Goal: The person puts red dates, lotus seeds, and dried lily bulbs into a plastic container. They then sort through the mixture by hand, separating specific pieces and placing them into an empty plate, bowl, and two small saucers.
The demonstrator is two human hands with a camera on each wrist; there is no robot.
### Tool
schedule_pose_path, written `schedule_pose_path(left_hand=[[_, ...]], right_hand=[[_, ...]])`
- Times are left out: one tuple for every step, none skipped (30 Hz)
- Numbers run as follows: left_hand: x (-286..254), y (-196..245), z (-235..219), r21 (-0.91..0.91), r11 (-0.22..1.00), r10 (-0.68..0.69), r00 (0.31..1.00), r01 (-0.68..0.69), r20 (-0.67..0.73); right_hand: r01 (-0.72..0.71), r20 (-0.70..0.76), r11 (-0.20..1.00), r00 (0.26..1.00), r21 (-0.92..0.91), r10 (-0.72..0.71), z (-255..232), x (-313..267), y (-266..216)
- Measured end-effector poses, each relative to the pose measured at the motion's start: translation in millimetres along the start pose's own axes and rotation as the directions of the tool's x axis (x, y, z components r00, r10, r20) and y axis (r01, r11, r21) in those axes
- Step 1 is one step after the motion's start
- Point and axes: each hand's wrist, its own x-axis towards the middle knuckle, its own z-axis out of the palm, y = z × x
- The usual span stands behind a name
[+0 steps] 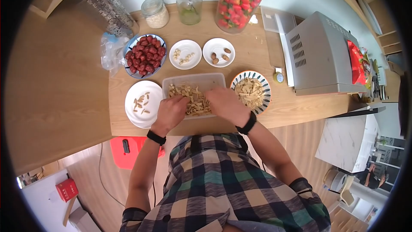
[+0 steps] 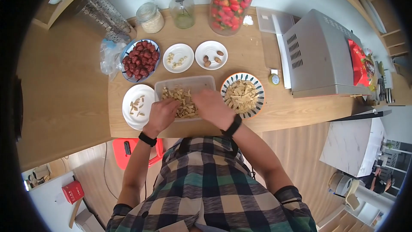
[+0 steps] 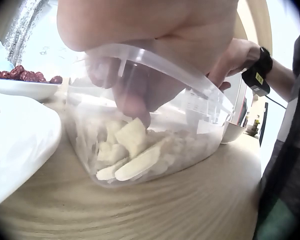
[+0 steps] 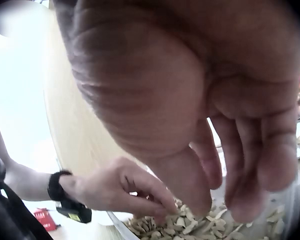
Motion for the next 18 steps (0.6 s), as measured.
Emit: schedule_pose_path(left_hand=[[-0.2, -0.7, 1.0, 0.000, 1.000, -0.003, 1.000, 0.003, -0.009], [-0.4, -1.3, 2.3, 0.003, 1.000, -0.002, 1.000, 0.002, -0.015], [-1.9, -1.8, 3.5, 0.005, 1.000, -0.004, 1.000, 0.004, -0.020], [-1.9, -1.5, 3.1, 0.003, 1.000, -0.010, 1.000, 0.011, -0.028], [-2.1, -0.9, 3.3, 0.007, 1.000, -0.015, 0.999, 0.015, -0.029], [-2.7, -0.2, 3.9, 0.009, 1.000, -0.019, 0.999, 0.020, -0.029], [-3.1, 0.8, 4.0, 0.003, 1.000, -0.026, 0.999, 0.026, -0.035], [-2.8, 1.6, 3.3, 0.005, 0.999, -0.033, 0.999, 0.033, -0.037], [-2.4, 1.9, 3.3, 0.009, 0.999, -0.040, 0.998, 0.040, -0.039], [-2.9, 0.6, 4.3, 0.005, 0.999, -0.044, 0.998, 0.045, -0.043], [-3.7, -1.1, 4.8, 0.011, 0.999, -0.042, 0.999, 0.043, -0.033], [-4.3, -2.6, 5.6, 0.017, 0.999, -0.040, 0.999, 0.040, -0.021], [-3.9, -2.2, 4.7, 0.014, 0.999, -0.042, 0.999, 0.042, -0.022], [-3.7, -1.6, 3.9, 0.015, 0.999, -0.045, 0.999, 0.045, -0.017], [-3.2, -0.9, 3.0, 0.018, 0.999, -0.046, 0.999, 0.046, -0.012], [-3.2, -0.2, 2.8, 0.015, 0.999, -0.046, 0.999, 0.046, -0.010], [-3.2, 0.2, 2.6, 0.017, 0.998, -0.053, 0.999, 0.053, -0.007], [-3.0, 0.4, 2.3, 0.020, 0.998, -0.061, 0.998, 0.061, -0.005]], right_hand=[[0.008, 0.002, 1.000, 1.000, -0.005, -0.008, 5.8, 3.4, -0.3], [-0.040, 0.182, 0.994, 0.982, -0.099, 0.058, 11.4, 6.9, -0.2], [-0.070, 0.349, 0.977, 0.927, -0.200, 0.138, 17.3, 9.7, -0.6], [-0.060, 0.354, 0.977, 0.926, -0.205, 0.131, 22.7, 14.3, -2.8], [-0.031, 0.439, 0.961, 0.885, -0.274, 0.154, 28.3, 18.0, -5.2], [0.004, 0.518, 0.940, 0.835, -0.341, 0.185, 31.8, 19.0, -5.4], [0.011, 0.525, 0.939, 0.831, -0.345, 0.183, 30.5, 19.7, -5.3], [0.066, 0.575, 0.954, 0.809, -0.294, 0.121, 28.8, 20.9, -4.5], [0.118, 0.619, 0.964, 0.783, -0.239, 0.058, 27.1, 22.2, -3.8], [0.123, 0.623, 0.963, 0.780, -0.241, 0.056, 25.9, 22.9, -2.7], [0.153, 0.620, 0.964, 0.784, -0.216, 0.014, 24.6, 23.1, -1.5], [0.181, 0.616, 0.965, 0.788, -0.190, -0.027, 23.7, 23.1, -0.1], [0.182, 0.619, 0.965, 0.785, -0.191, -0.026, 27.1, 21.0, 3.9], [0.148, 0.580, 0.978, 0.814, -0.147, -0.036, 32.6, 17.6, 9.2], [0.114, 0.539, 0.988, 0.841, -0.101, -0.042, 36.7, 14.6, 14.4], [0.111, 0.541, 0.989, 0.840, -0.100, -0.040, 34.7, 15.2, 15.4], [0.096, 0.537, 0.992, 0.843, -0.083, -0.037, 32.8, 16.6, 16.9], [0.082, 0.532, 0.994, 0.846, -0.067, -0.034, 30.8, 17.7, 18.1]])
